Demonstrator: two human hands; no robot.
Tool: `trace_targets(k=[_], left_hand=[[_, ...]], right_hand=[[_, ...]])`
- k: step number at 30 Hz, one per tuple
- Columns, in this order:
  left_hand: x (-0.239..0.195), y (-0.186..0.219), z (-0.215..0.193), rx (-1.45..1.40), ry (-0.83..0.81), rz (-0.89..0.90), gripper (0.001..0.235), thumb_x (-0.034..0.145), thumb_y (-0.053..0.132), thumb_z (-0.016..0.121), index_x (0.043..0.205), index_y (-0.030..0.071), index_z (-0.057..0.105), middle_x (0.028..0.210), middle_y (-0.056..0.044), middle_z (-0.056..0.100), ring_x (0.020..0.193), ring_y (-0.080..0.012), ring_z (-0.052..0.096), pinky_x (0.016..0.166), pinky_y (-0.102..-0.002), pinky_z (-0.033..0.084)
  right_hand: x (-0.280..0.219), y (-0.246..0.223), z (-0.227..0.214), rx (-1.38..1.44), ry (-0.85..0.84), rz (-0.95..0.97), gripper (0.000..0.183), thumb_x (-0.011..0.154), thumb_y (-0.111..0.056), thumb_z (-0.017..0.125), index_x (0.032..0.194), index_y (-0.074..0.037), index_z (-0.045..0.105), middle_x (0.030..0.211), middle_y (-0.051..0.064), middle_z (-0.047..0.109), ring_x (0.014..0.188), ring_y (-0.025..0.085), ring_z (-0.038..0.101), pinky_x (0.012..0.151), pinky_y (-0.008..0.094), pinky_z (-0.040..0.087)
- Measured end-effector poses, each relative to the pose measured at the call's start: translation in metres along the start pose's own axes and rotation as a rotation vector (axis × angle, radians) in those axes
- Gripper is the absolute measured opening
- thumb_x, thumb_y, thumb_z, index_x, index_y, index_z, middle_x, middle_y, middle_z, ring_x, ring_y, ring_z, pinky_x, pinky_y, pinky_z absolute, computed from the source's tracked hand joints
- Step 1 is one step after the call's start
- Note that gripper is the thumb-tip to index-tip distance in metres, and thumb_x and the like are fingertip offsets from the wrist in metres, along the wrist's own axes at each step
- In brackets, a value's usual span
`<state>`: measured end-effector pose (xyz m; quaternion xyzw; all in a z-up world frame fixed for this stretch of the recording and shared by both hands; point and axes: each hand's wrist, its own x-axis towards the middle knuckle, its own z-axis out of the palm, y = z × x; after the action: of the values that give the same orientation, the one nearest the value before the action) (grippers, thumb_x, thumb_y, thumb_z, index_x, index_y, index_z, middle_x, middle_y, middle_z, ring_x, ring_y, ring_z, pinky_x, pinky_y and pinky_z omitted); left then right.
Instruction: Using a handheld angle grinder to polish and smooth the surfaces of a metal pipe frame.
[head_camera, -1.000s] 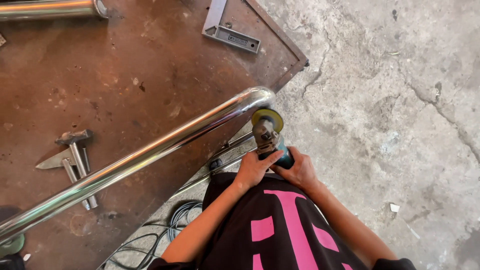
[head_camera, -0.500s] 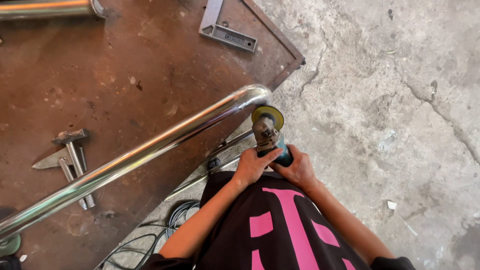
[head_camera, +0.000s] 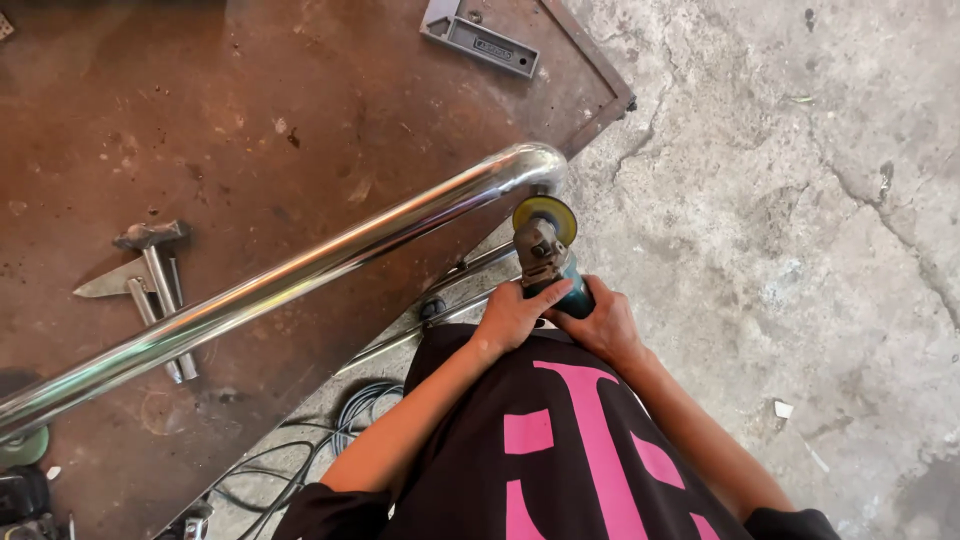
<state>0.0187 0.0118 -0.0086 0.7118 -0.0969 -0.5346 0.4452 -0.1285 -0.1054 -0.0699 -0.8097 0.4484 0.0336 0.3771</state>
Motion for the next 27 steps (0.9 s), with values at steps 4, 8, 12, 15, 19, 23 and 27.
trace_targets(k=[4, 8, 12, 15, 19, 23, 27], left_hand=[[-0.005, 0.009, -0.003, 0.021, 0.005, 0.066, 0.073, 0.074, 0.069, 0.077, 0.092, -0.002, 0.076, 0.083, -0.019, 0.075, 0.095, -0.0297, 0.075, 0.083, -0.042, 0.058], [0.004, -0.003, -0.004, 0.014, 0.001, 0.062, 0.073, 0.075, 0.07, 0.077, 0.091, -0.001, 0.075, 0.082, -0.018, 0.075, 0.093, -0.0281, 0.076, 0.083, -0.04, 0.059], [0.005, -0.01, -0.007, -0.053, -0.014, 0.073, 0.067, 0.078, 0.066, 0.078, 0.092, 0.001, 0.076, 0.081, -0.016, 0.076, 0.092, -0.0243, 0.076, 0.082, -0.037, 0.06], [0.012, -0.018, -0.011, -0.123, -0.009, 0.069, 0.064, 0.078, 0.063, 0.081, 0.091, 0.001, 0.076, 0.078, -0.016, 0.076, 0.088, -0.0224, 0.076, 0.079, -0.034, 0.061], [0.021, -0.027, -0.017, -0.229, 0.015, 0.065, 0.06, 0.079, 0.057, 0.086, 0.089, -0.002, 0.077, 0.073, -0.017, 0.075, 0.082, -0.023, 0.076, 0.078, -0.034, 0.063], [0.015, -0.03, -0.024, -0.27, 0.006, 0.09, 0.056, 0.081, 0.052, 0.086, 0.092, -0.002, 0.076, 0.074, -0.018, 0.075, 0.082, -0.0215, 0.074, 0.078, -0.036, 0.063], [0.007, -0.026, -0.028, -0.368, -0.005, 0.098, 0.055, 0.082, 0.045, 0.088, 0.098, -0.006, 0.075, 0.081, -0.017, 0.074, 0.081, -0.0219, 0.069, 0.076, -0.04, 0.061]], right_hand=[[0.004, -0.006, -0.003, 0.002, 0.002, 0.033, 0.076, 0.058, -0.063, 0.089, 0.12, -0.025, 0.067, 0.092, 0.016, 0.076, 0.101, 0.037, 0.073, 0.084, 0.049, 0.057], [0.006, -0.006, 0.0, -0.003, -0.017, 0.049, 0.077, 0.057, -0.064, 0.088, 0.12, -0.024, 0.067, 0.094, 0.016, 0.077, 0.102, 0.037, 0.073, 0.086, 0.049, 0.057], [0.002, -0.012, 0.002, -0.053, -0.017, 0.054, 0.077, 0.059, -0.065, 0.087, 0.121, -0.024, 0.066, 0.096, 0.015, 0.077, 0.103, 0.036, 0.073, 0.088, 0.049, 0.057], [0.002, -0.018, 0.006, -0.069, -0.016, 0.05, 0.077, 0.06, -0.066, 0.086, 0.121, -0.024, 0.065, 0.098, 0.014, 0.077, 0.105, 0.035, 0.072, 0.088, 0.049, 0.057], [-0.004, -0.032, 0.01, -0.082, -0.012, 0.068, 0.08, 0.061, -0.066, 0.085, 0.124, -0.021, 0.063, 0.102, 0.015, 0.076, 0.108, 0.036, 0.071, 0.091, 0.051, 0.056], [-0.012, -0.044, 0.016, -0.085, -0.018, 0.119, 0.08, 0.062, -0.069, 0.083, 0.125, -0.023, 0.063, 0.106, 0.012, 0.076, 0.111, 0.034, 0.07, 0.095, 0.05, 0.056], [-0.018, -0.052, 0.025, -0.085, 0.023, 0.126, 0.081, 0.066, -0.069, 0.081, 0.128, -0.022, 0.061, 0.109, 0.013, 0.075, 0.111, 0.035, 0.07, 0.095, 0.052, 0.056]])
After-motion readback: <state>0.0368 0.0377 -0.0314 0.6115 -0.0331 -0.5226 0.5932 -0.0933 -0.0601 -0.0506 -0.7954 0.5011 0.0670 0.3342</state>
